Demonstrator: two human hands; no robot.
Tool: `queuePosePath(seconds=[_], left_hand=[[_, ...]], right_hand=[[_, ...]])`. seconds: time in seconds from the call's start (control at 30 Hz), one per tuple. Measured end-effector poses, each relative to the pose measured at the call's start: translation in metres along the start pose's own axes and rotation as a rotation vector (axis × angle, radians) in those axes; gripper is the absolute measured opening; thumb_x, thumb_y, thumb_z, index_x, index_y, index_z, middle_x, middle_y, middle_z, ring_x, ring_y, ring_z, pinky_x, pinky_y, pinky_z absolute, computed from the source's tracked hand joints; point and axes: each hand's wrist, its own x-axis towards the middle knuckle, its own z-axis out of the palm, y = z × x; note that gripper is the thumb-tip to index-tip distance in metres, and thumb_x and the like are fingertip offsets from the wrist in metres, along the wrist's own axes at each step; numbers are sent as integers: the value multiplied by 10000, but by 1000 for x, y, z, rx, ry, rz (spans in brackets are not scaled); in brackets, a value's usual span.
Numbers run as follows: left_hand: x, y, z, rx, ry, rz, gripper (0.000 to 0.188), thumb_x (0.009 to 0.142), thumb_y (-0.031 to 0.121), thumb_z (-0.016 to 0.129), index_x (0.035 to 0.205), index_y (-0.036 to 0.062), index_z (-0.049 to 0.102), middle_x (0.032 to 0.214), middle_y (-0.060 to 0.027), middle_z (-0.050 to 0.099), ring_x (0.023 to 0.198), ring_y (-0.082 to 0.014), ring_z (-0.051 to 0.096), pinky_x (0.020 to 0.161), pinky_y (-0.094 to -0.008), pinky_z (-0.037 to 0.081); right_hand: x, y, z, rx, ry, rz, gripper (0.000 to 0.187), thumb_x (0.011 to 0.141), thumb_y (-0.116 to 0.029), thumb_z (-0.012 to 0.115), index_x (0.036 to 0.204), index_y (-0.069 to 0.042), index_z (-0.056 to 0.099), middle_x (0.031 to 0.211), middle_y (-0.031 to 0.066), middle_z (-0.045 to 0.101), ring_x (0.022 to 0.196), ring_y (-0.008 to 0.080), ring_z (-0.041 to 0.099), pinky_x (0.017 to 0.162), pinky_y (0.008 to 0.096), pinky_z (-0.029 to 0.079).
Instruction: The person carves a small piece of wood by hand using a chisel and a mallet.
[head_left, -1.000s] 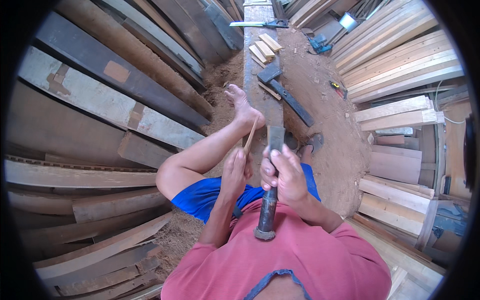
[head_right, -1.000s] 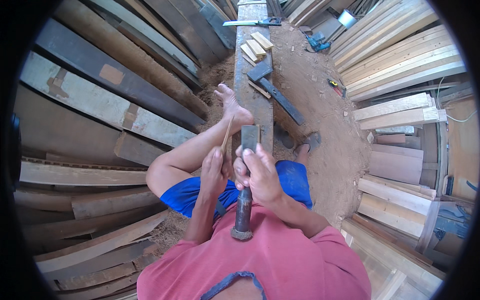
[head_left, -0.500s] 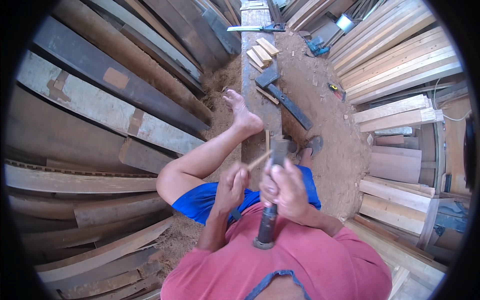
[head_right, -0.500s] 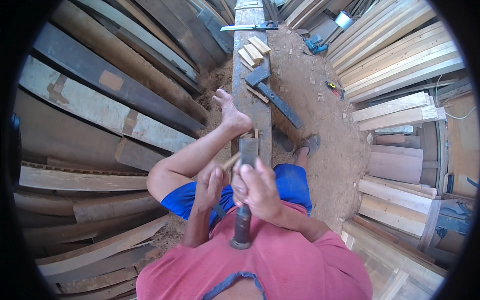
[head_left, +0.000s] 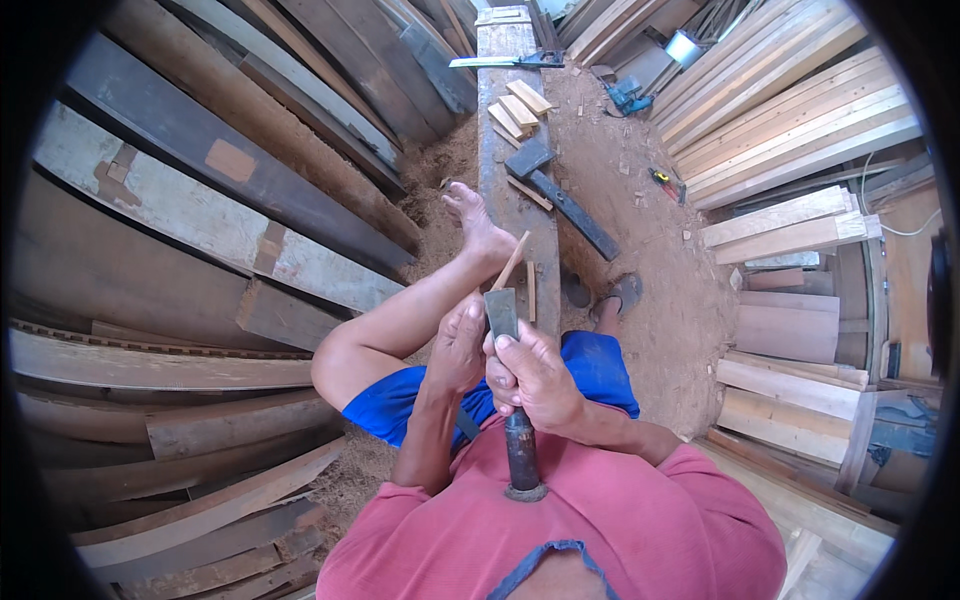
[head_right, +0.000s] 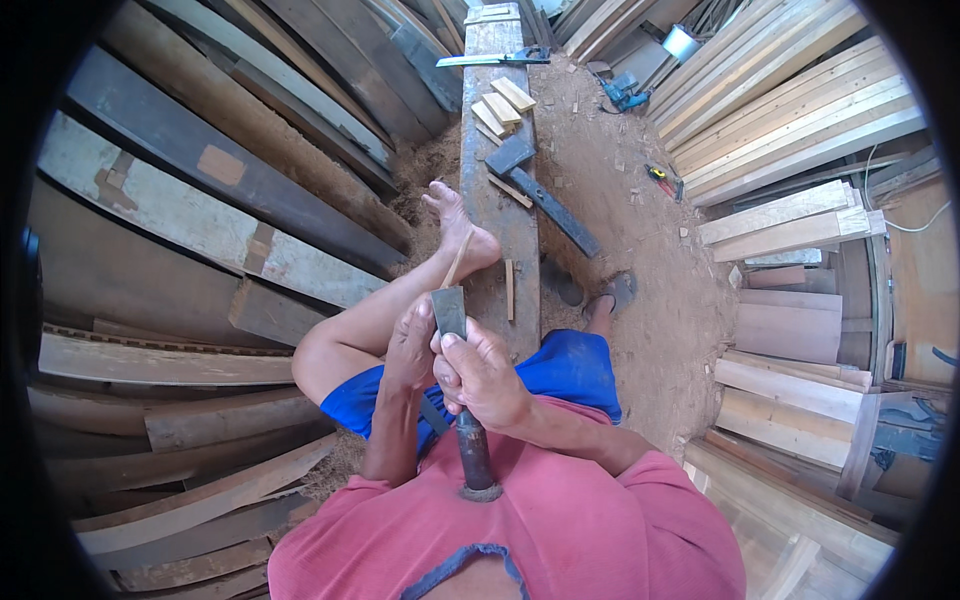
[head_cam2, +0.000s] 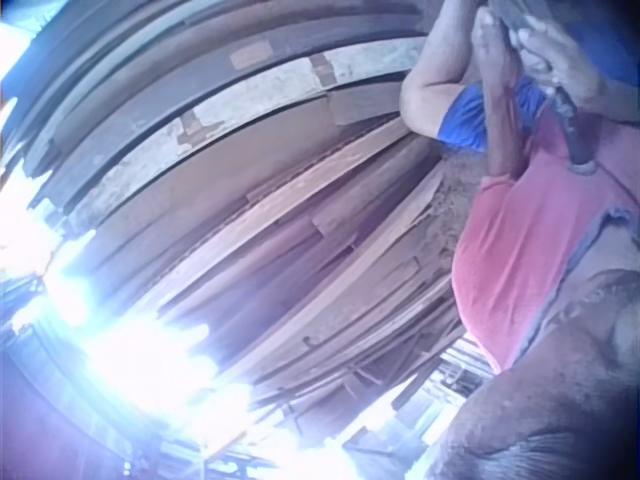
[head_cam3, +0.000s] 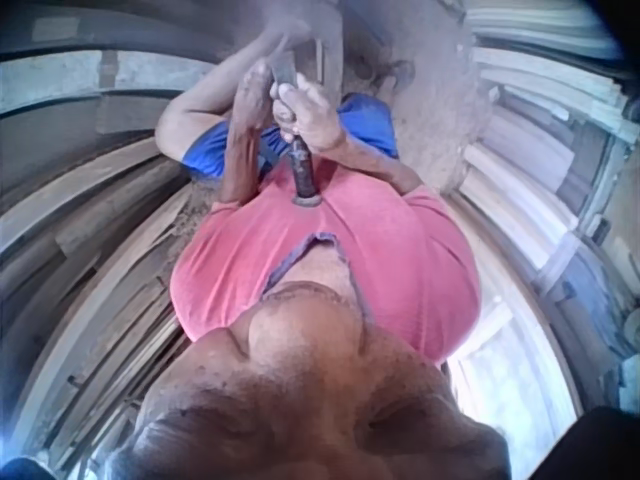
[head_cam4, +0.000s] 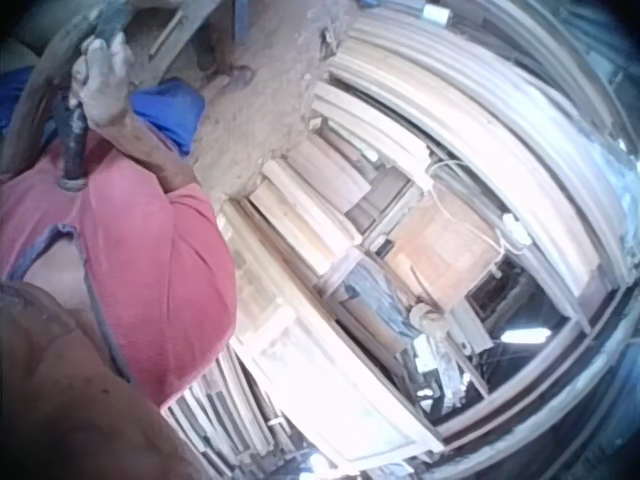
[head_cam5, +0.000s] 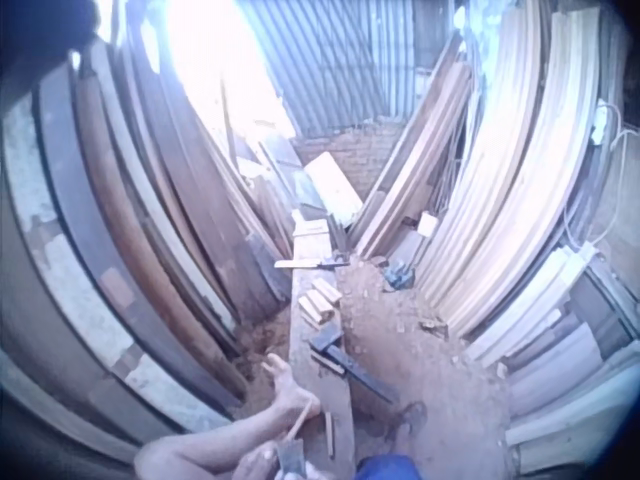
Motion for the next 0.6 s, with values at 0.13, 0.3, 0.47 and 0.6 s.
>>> queuePosePath(seconds=[0.13,0.3,0.47,0.6], left_hand=[[-46,-14,-10,91,-58,-167,435,1006,452,452,770,89,488,559,44,376,458,-59,331,423,-234,274],[-60,-32,-22,-347,-4,-313,424,1009,435,453,858,54,562,537,59,303,440,-60,321,421,-210,276],[-39,-23,-12,-525,-216,-358,395,1019,393,448,990,20,573,548,35,361,449,-68,336,418,-218,285],[-31,-17,6,-435,-206,-321,393,1023,412,424,1013,38,546,546,20,372,435,-77,331,413,-223,288]], right_hand=[[-21,-19,-7,64,112,-177,193,1023,-257,420,1003,-66,443,641,7,421,461,74,388,426,249,406],[0,-37,-42,-238,176,-315,228,988,-262,512,1082,-57,488,615,-17,427,459,53,389,423,225,391],[21,-39,-44,-502,132,-272,199,961,-210,576,1073,-52,624,619,-34,488,487,24,428,433,199,366],[28,-40,-47,-553,177,-355,153,964,-191,578,985,-51,637,599,-41,486,493,23,437,446,200,372]])
